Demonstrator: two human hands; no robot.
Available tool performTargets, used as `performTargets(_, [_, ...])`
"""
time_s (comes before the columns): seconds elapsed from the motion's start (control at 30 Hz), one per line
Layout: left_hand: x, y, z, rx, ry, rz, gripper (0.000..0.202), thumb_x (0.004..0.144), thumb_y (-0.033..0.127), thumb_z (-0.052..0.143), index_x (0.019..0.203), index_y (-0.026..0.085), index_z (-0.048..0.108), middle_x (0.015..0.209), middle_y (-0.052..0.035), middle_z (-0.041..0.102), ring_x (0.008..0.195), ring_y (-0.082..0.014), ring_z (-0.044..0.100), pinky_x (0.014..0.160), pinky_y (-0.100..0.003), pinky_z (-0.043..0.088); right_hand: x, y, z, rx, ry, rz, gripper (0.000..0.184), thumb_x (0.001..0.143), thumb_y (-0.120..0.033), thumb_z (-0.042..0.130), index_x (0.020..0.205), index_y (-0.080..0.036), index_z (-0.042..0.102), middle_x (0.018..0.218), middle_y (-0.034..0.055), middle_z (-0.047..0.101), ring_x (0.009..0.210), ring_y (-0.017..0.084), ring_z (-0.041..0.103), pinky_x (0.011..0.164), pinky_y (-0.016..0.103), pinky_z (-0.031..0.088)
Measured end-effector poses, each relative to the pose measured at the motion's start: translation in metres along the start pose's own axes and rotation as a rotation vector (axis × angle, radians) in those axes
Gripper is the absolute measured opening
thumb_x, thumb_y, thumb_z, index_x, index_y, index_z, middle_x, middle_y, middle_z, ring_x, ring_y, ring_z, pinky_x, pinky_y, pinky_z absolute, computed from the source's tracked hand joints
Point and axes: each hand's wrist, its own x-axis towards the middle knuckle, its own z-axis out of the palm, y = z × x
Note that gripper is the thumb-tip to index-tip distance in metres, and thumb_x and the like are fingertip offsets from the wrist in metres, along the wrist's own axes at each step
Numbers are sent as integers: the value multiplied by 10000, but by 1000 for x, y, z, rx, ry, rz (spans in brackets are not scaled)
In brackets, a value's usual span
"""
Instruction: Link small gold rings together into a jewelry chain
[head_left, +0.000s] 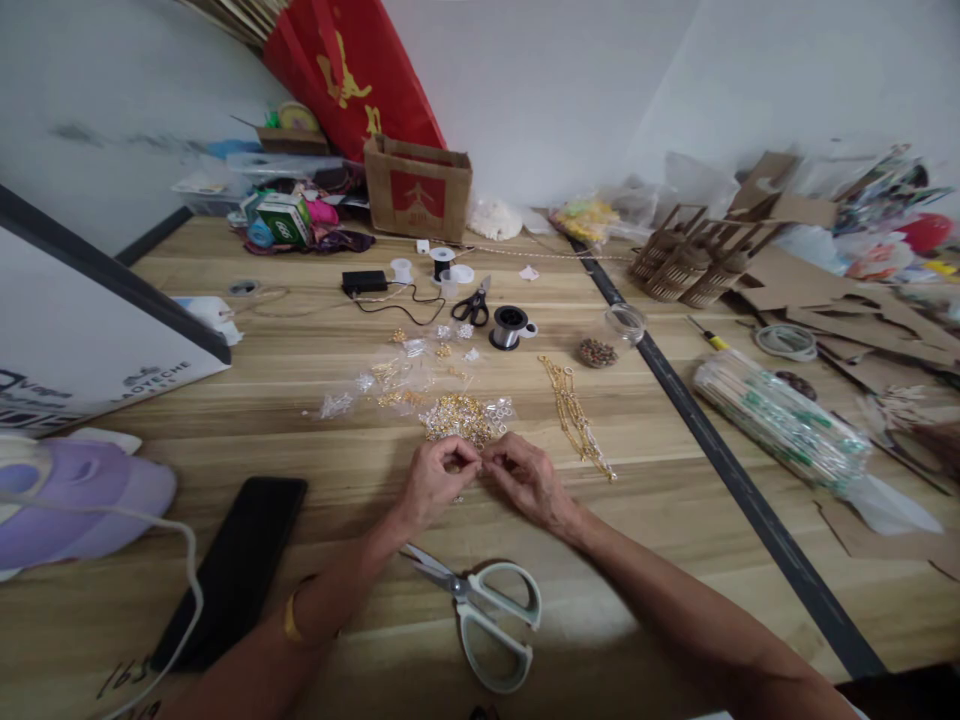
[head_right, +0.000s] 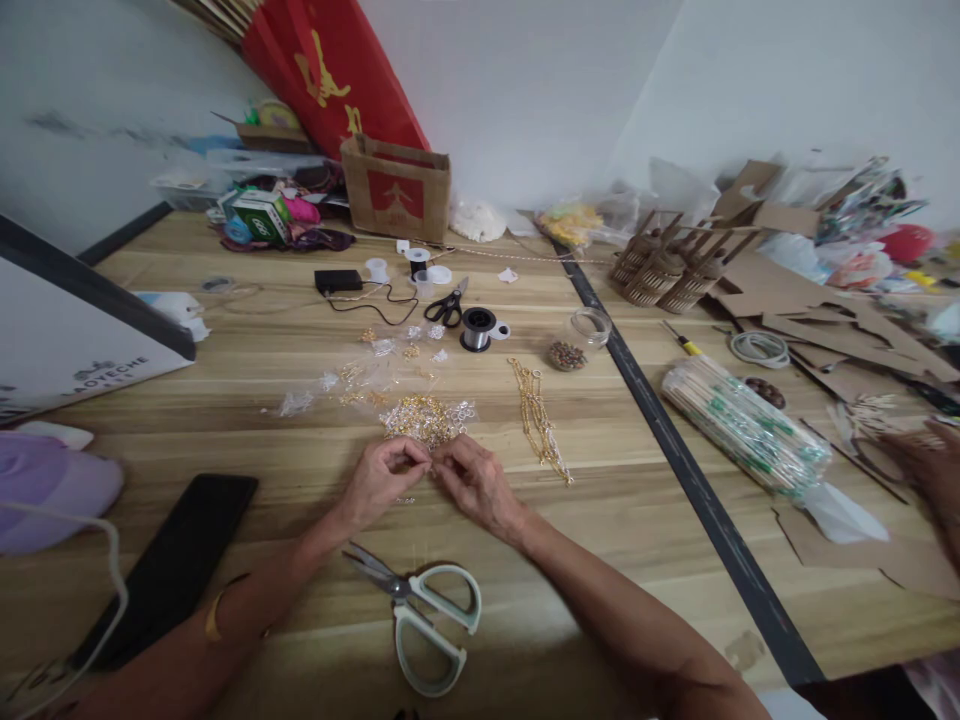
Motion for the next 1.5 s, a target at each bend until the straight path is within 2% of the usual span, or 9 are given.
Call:
performTargets(0.2, [0, -2, 0, 7, 3, 9, 56, 677, 134, 599, 621, 139, 604, 633, -21, 648, 618, -126, 604, 622, -225, 502, -1, 4, 0, -78, -58, -82, 125, 916, -237, 453, 918, -197, 572, 851, 79, 583, 762, 182, 541, 702, 308, 442])
performTargets(0.4, [0, -4, 2, 4, -3, 6, 57, 679, 156, 604, 625, 138, 611, 631, -20, 648, 609, -123, 604, 628, -222, 506, 0, 3, -1, -121, -71, -91, 123, 927, -233, 414, 896, -194, 526, 826, 72, 557, 732, 177, 516, 681, 298, 421])
performTargets(0.57, [1, -4, 0, 7, -1, 6, 49, 687, 156, 605, 646, 136, 622, 649, -26, 660, 624, -128, 616, 641, -229, 515, 1, 4, -2, 23, -94, 53, 146, 929, -290, 428, 864, -186, 508, 765, 29, 530, 669, 141, 486, 621, 258, 389])
performTargets(0.77, [2, -3, -2, 6, -13, 12, 45, 689, 150, 603, 649, 137, 618, 644, -22, 651, 621, -124, 609, 629, -222, 511, 4, -2, -4, 332, -172, 273, 295, 887, -453, 494, 810, -169, 509, 653, -28, 448, 582, 100, 410, 521, 211, 334])
performTargets(0.9, [1, -3, -1, 13, -22, 25, 40, 696, 147, 612, 657, 139, 616, 645, -19, 648, 623, -124, 611, 634, -225, 519, 7, -6, -5, 499, -208, 373, 370, 822, -535, 557, 780, -173, 495, 632, -37, 447, 554, 91, 421, 510, 206, 365])
performTargets(1.17, [-2, -3, 1, 107, 7, 125, 22, 724, 139, 621, 715, 152, 636, 694, -28, 677, 660, -134, 631, 672, -240, 526, 10, -2, -4, 631, -192, 438, 402, 763, -548, 629, 768, -160, 524, 657, -23, 488, 582, 96, 483, 527, 209, 420])
performTargets(1.5, [-3, -3, -2, 194, 10, 166, 32, 739, 160, 639, 722, 151, 665, 710, -37, 704, 659, -145, 641, 653, -236, 510, 8, 0, -2, 602, -168, 430, 393, 778, -536, 618, 784, -153, 528, 655, -22, 491, 568, 88, 472, 517, 202, 405])
